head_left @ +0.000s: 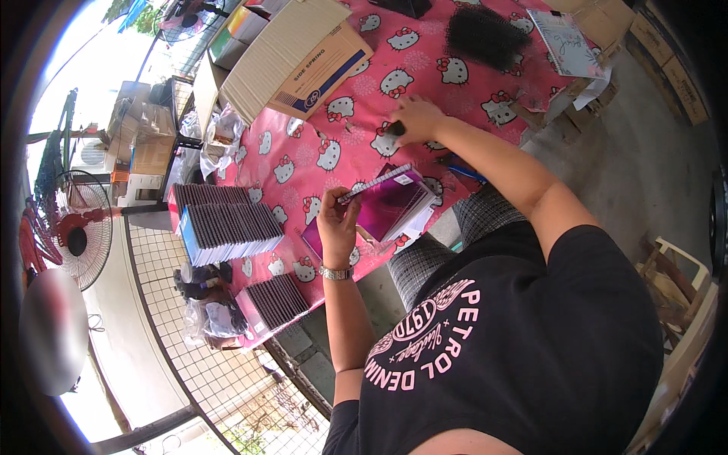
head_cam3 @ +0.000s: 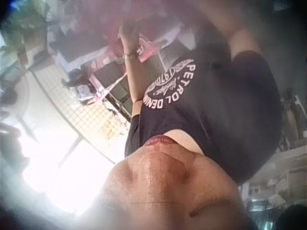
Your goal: The person prepares notebooks by inserting a spiral binding into the punched holes of the paper and covers by hand, repeating this for a stack of notebooks.
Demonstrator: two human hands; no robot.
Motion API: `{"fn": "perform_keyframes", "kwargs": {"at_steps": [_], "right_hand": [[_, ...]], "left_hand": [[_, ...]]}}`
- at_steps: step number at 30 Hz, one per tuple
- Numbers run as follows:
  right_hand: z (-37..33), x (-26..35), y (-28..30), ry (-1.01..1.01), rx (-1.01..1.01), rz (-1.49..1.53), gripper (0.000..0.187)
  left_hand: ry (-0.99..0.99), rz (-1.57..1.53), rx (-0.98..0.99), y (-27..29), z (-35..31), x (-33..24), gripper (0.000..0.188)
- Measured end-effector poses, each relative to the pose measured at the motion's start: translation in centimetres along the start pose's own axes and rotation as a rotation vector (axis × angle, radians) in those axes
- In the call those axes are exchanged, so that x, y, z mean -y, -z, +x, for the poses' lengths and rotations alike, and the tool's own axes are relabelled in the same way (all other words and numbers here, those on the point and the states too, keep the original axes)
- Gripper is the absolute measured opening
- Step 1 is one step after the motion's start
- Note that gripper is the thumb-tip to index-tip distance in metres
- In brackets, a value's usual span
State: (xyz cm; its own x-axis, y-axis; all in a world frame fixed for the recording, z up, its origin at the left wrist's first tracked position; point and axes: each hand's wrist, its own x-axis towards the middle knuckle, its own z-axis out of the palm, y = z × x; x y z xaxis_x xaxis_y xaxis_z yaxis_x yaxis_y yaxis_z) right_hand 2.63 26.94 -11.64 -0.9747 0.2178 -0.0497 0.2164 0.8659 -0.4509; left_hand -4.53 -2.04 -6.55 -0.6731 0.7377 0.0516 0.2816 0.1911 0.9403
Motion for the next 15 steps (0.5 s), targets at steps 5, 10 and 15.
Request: {"fn": "perform_keyframes", "kwargs": {"at_steps": [5, 10, 15], "right_hand": [[-6.9, -2.7, -4.0, -0.001, -0.479, 0.199, 0.072], [-16.6, -1.5, -6.1, -0.058, -0.335, -0.152, 0.057], [-16.7, 2.6, -2.7, 0.034, -0.588, 0.312, 0.055]], "left_hand": [[-0.047, -0.062, -0.144, -1.4, -0.5, -0.2, 0.014], [0.025, 0.062, -0.264, -2.2, -1.0, -0.3, 0.023], [-0.114, 0.0, -0.339, -3.6, -1.2, 0.1, 0.017]]}}
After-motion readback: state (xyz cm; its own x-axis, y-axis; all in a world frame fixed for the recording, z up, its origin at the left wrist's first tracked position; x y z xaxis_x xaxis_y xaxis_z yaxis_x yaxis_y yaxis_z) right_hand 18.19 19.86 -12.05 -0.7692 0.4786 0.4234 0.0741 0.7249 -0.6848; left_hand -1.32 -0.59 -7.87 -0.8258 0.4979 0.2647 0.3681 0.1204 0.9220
